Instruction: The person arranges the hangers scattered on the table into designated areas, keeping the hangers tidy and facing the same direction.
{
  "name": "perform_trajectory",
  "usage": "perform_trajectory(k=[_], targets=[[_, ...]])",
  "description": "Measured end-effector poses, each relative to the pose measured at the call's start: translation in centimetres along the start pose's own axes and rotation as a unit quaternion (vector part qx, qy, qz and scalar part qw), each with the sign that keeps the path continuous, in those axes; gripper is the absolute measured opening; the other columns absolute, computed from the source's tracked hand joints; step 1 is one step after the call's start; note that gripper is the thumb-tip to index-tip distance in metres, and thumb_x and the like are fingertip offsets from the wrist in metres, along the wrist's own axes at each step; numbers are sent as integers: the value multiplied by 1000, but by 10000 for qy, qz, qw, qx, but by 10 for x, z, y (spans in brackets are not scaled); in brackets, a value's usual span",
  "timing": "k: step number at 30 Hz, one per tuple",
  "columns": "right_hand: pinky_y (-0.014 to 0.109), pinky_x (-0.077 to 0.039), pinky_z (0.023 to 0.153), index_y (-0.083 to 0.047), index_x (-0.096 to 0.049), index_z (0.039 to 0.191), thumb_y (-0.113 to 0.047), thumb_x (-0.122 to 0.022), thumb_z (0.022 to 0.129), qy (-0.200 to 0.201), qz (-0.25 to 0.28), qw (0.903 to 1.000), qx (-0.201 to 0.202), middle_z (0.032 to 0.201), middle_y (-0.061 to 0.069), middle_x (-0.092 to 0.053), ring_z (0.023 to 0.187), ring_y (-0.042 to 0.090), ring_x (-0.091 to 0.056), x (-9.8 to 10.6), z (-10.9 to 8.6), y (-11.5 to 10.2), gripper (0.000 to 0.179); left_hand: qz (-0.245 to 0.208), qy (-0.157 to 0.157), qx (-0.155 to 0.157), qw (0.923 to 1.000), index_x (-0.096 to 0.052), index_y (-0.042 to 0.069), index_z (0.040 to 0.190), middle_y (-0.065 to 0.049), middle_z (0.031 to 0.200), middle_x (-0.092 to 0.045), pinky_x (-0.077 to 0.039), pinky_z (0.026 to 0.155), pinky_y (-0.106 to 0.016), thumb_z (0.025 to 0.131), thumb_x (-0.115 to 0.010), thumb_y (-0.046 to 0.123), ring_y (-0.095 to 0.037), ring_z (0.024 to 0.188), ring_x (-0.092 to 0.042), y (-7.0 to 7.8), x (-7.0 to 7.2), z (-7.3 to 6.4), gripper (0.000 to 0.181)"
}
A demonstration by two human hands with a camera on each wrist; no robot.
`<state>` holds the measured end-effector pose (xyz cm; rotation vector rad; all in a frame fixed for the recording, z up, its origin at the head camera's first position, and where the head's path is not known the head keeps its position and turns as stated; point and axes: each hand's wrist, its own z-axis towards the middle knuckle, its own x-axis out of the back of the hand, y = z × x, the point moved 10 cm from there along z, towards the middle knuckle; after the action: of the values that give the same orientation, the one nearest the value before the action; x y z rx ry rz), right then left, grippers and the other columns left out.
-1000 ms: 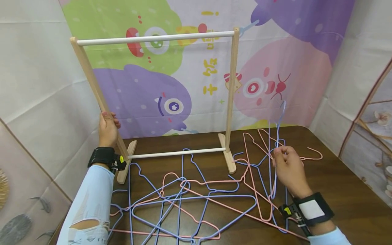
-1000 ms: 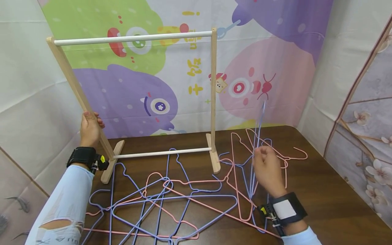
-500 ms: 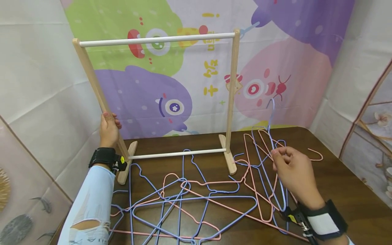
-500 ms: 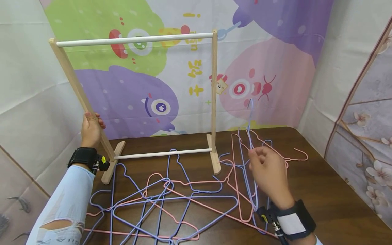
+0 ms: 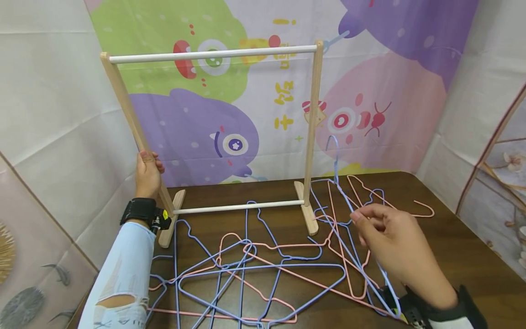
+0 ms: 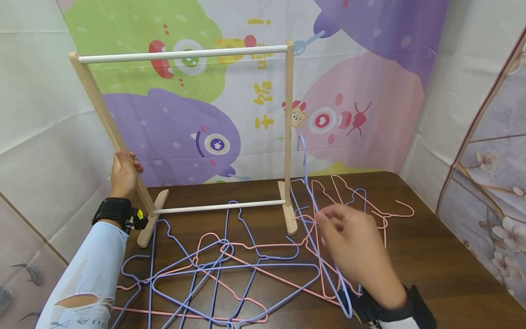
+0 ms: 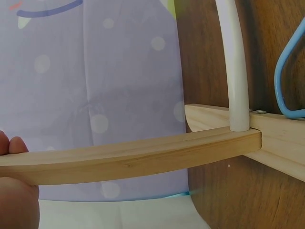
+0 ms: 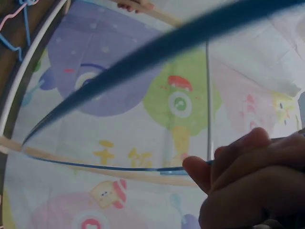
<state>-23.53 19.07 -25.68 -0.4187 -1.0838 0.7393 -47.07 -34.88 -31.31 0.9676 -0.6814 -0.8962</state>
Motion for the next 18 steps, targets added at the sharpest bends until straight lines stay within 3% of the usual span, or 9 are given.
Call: perform_trajectory(k=[4,7,12,18], targets=[[25,-44,46,-9,-72,99,-24,-64,104,-360,-53,9993,-96,63,-6,-59,52,7,-55,-4,-1,-8,18,29,31,-60,10000,-49,12,112,-2,86,-49,-46,80,-23,112,-16,37,-11,78,-53,1,0,-1,41],[26,-43,46,-10,-73,99,-25,-64,105,-519,-112,9986,-80,63,-6,-58,51,7,-52,-7,0,-14,18,134,84,-106,9998,-50,8,116,0,85,-49,-46,79,-23,111,-17,40,-10,77,-53,2,1,-2,47],[26,-37,44,-13,-73,96,-23,-65,104,-373,-198,9986,327,60,-10,-56,47,5,-45,-6,6,-31,16,266,94,-132,9995,-49,4,120,0,85,-49,-46,79,-23,110,-16,44,-11,78,-54,3,1,-3,53],[25,-42,47,-7,-72,99,-18,-64,104,-374,54,9981,491,63,-7,-60,53,6,-55,-12,16,-45,14,171,33,-48,9998,-49,10,116,-1,87,-49,-46,80,-24,111,-16,41,-12,79,-54,3,1,-3,46]])
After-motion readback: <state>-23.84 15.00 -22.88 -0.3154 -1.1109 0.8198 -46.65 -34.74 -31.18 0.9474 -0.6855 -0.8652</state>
